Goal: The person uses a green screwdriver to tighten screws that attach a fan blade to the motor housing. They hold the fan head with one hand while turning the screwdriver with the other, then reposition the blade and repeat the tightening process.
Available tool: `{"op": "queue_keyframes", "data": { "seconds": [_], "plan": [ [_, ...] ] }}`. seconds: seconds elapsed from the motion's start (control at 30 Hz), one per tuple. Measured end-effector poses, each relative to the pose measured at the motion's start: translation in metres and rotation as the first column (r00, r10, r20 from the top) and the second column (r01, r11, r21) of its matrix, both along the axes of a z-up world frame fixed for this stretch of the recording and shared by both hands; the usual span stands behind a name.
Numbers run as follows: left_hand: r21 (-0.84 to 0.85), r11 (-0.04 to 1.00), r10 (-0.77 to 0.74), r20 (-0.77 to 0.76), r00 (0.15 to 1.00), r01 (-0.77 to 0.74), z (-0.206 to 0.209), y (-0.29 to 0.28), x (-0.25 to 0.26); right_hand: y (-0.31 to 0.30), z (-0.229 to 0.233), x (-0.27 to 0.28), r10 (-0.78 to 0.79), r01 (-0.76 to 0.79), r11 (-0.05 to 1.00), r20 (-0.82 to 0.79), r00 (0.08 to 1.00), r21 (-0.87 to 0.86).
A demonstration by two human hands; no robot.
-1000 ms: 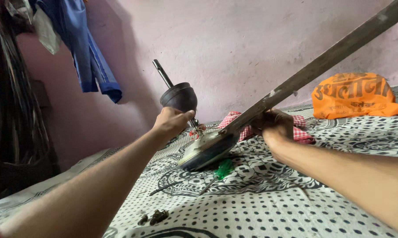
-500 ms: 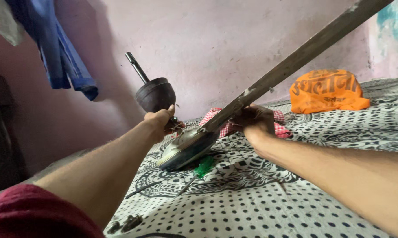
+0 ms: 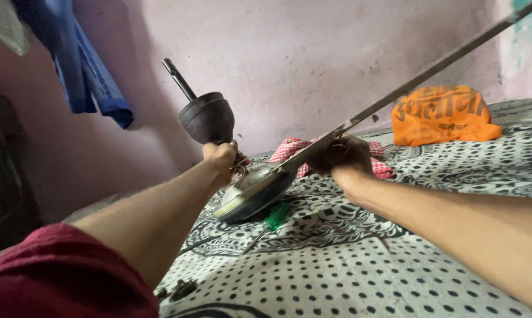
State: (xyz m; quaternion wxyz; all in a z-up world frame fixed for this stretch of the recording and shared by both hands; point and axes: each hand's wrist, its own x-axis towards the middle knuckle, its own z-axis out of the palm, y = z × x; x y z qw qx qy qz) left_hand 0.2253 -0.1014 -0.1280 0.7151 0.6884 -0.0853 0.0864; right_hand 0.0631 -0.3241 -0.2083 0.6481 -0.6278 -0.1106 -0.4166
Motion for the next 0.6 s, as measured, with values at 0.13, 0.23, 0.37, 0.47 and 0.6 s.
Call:
{"op": "queue_keyframes", "data": {
  "seconds": [0.13,0.23,0.37,0.47,0.6],
  "plan": [
    [-0.198,0.980,0.042,0.057,0.997,-0.030,0.001,0.000,0.000,0.008,0.003,0.004,0.074,-0.080,0.976,0.039,0.997,0.204],
    [-0.256,0.964,0.084,0.035,0.996,-0.072,0.000,0.005,-0.005,0.009,0.004,0.011,0.153,-0.173,0.960,0.109,0.982,0.220],
    [-0.222,0.954,0.221,0.068,0.973,-0.201,0.016,0.012,-0.019,0.017,0.010,0.010,0.172,-0.181,0.954,0.059,0.983,0.238],
    [-0.130,0.933,0.344,0.059,0.937,-0.334,0.026,0.027,-0.023,0.028,0.010,0.008,0.208,-0.207,0.955,0.017,0.978,0.214],
    [0.013,0.900,0.429,0.156,0.890,-0.436,0.044,0.061,-0.022,0.046,0.009,0.001,0.211,-0.195,0.971,-0.110,0.971,0.142]
  ]
}}
